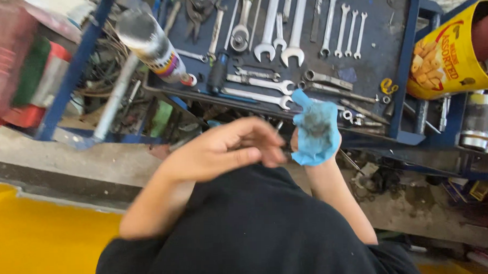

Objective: Cleaning and organizing various sizes of wrenches on a service bay workbench.

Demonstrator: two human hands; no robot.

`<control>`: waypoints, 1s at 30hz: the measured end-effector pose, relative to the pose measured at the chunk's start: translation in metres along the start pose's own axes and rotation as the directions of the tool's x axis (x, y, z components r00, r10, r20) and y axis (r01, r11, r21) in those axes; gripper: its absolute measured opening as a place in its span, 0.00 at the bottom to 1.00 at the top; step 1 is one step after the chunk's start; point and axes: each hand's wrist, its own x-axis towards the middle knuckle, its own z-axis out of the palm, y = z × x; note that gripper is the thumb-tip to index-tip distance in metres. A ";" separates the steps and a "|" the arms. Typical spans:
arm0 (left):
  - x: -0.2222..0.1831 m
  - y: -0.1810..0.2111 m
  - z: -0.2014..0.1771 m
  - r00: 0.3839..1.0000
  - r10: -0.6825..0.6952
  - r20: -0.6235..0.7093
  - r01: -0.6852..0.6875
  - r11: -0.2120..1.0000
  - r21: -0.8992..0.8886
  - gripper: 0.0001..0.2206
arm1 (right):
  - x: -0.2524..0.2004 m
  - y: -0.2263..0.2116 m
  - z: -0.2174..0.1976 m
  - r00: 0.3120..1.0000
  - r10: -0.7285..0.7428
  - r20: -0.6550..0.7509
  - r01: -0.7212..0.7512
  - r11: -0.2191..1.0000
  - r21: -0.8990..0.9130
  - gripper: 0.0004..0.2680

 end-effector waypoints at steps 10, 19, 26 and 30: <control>-0.078 -0.196 -0.094 0.745 -0.589 -0.313 0.612 0.790 -0.029 0.15 | -0.003 0.062 -0.044 0.981 -0.045 -0.190 0.019 0.990 -0.137 0.26; -0.087 -0.151 -0.094 0.867 -0.370 -0.334 0.408 0.911 0.051 0.14 | 0.011 0.121 -0.043 0.870 -0.037 -0.492 0.019 0.999 -0.040 0.23; -0.098 -0.143 -0.087 0.879 -0.256 -0.402 0.262 0.964 -0.041 0.14 | 0.014 0.152 -0.011 0.922 -0.105 -0.373 0.014 0.971 -0.239 0.19; -0.096 -0.145 -0.090 0.885 -0.247 -0.396 0.254 0.967 -0.034 0.14 | 0.008 0.159 -0.026 0.843 -0.104 -0.528 0.017 0.986 -0.166 0.19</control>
